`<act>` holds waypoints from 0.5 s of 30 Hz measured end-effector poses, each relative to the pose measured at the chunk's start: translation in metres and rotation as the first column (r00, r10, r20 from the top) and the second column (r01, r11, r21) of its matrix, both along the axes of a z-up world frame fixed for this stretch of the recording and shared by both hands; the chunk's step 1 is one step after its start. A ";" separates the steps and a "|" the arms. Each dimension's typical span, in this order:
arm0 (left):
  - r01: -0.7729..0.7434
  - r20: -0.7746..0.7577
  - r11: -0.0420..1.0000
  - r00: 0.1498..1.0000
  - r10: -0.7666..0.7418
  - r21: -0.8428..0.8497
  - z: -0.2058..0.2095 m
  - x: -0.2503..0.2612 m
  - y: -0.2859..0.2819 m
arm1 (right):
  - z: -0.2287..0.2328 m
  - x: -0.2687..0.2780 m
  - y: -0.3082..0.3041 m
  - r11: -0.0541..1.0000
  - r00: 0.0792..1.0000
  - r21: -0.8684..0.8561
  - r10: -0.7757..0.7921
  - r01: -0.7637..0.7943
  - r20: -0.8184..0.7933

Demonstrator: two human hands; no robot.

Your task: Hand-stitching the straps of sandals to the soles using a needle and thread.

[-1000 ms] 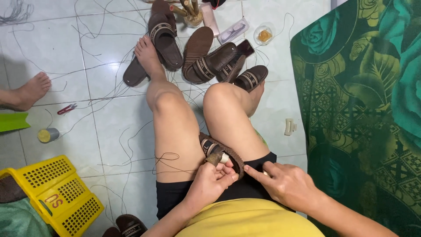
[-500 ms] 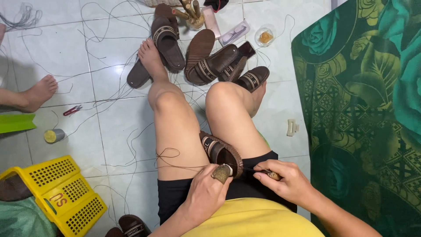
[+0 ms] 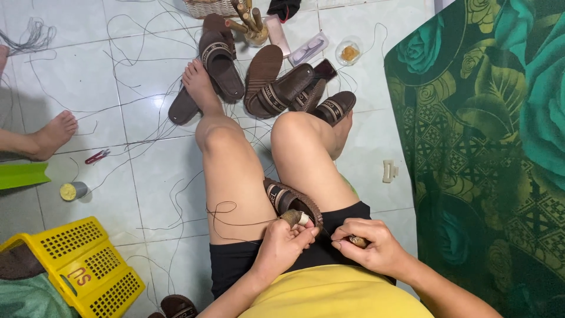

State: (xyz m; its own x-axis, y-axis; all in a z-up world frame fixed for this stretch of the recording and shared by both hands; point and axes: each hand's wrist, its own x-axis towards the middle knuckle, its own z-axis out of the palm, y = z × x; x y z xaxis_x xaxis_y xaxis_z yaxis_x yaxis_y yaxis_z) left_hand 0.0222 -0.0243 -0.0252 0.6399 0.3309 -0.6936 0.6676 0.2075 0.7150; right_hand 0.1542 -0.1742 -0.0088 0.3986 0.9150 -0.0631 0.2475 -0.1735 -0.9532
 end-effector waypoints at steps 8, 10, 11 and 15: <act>-0.164 -0.028 0.945 0.986 0.162 -0.282 -0.021 0.008 -0.003 | -0.005 0.006 -0.003 0.999 0.992 0.011 -0.038 0.040 -0.120; -0.167 0.035 0.933 0.982 0.188 -0.318 -0.020 0.006 -0.001 | -0.005 0.008 -0.003 0.999 0.990 0.006 -0.037 0.039 -0.139; -0.173 0.096 0.919 0.971 0.220 -0.354 -0.020 0.004 0.000 | -0.006 0.009 -0.002 0.999 0.987 -0.001 -0.032 0.033 -0.159; -0.174 0.130 0.902 0.962 0.242 -0.395 -0.004 -0.007 0.004 | -0.002 0.008 0.000 1.000 0.991 0.007 -0.016 0.017 -0.135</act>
State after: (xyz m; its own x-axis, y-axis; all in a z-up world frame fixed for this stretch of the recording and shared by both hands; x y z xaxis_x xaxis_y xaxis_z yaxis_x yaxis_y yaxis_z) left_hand 0.0154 -0.0206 -0.0293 0.7053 0.2052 -0.6786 0.4539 0.6046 0.6546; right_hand 0.1627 -0.1738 -0.0111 0.4018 0.9091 -0.1098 0.1139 -0.1687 -0.9791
